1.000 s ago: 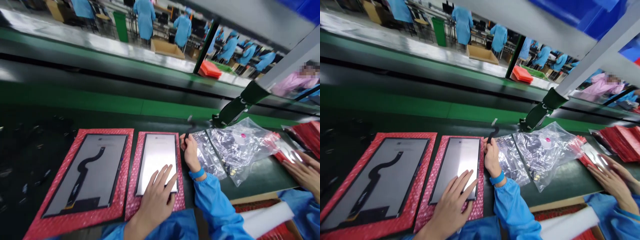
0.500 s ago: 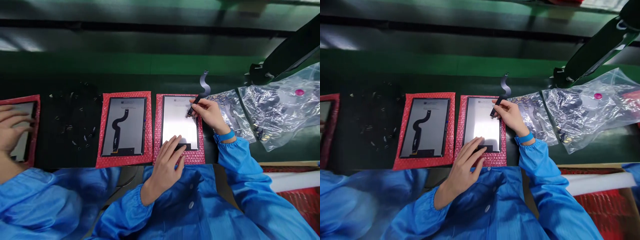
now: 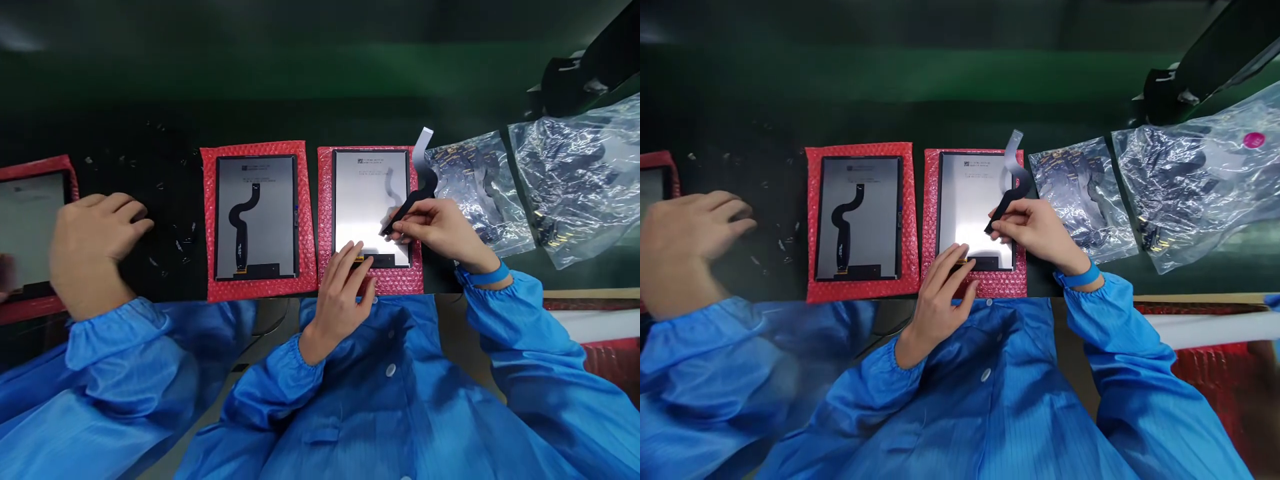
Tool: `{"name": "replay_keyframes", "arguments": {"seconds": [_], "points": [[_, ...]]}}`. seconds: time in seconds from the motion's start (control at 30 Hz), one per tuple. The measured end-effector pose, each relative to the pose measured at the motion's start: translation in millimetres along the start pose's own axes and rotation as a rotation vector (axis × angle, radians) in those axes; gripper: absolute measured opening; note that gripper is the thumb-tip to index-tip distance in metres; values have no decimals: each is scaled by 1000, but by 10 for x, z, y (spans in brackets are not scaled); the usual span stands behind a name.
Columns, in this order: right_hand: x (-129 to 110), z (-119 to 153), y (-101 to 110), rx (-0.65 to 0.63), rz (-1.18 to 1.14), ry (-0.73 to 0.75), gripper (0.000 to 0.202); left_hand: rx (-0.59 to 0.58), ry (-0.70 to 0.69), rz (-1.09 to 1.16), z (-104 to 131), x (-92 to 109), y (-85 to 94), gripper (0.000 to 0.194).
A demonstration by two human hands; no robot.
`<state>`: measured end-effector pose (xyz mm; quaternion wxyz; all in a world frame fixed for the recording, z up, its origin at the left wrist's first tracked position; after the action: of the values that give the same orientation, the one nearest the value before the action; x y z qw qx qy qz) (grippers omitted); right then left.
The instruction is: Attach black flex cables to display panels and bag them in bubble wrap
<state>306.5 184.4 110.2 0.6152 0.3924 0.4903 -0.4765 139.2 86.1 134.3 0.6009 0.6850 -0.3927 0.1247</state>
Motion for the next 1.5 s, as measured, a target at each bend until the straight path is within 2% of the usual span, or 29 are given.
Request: {"name": "replay_keyframes", "arguments": {"seconds": [0.13, 0.27, 0.37, 0.57, 0.77, 0.9, 1.0, 1.13, 1.23, 1.33, 1.4, 1.5], "points": [[65, 54, -7, -15, 220, 17, 28, 58, 1, -25, -16, -33, 78, 34], [24, 7, 10, 2, 437, 91, 17, 84, 13, -64, -16, -81, 136, 33], [-3, -20, 16, 7, 516, 101, 13, 94, 19, -81, 3, -110, 173, 35], [12, -47, 13, -14, 507, 98, 17, 102, 30, -106, -4, -128, 174, 33], [149, -120, 5, -49, 390, 37, 24, 90, 40, -86, -12, -168, 101, 33], [91, -102, -56, -81, 322, -8, 26, 106, 16, -81, -7, -177, 108, 33], [-7, 14, -206, -195, 279, -67, 24, 130, 13, -27, -76, -167, 195, 41], [-173, 257, -498, -473, 271, -99, 19, 206, -5, -68, -246, -115, 378, 56], [-216, 416, -627, -646, 301, -112, 18, 231, -55, -92, -335, -72, 448, 59], [-204, 479, -638, -718, 359, -92, 19, 155, -67, 49, -365, -98, 444, 62], [-201, 491, -626, -744, 385, -66, 22, 58, -15, 205, -373, -157, 426, 62], [-215, 491, -595, -763, 405, -52, 26, -125, 154, 419, -378, -270, 355, 42]]}}
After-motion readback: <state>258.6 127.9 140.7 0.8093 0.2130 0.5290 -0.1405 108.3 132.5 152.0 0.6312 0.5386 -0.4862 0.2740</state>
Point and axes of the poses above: each hand's wrist, its own z-axis away from the middle knuckle, its own y-axis out of the back of the hand, x = y × z, the point moved 10 cm from there along -z, towards the middle knuckle, and after that the axes turned 6 degrees about y, right-handed, at the moved point
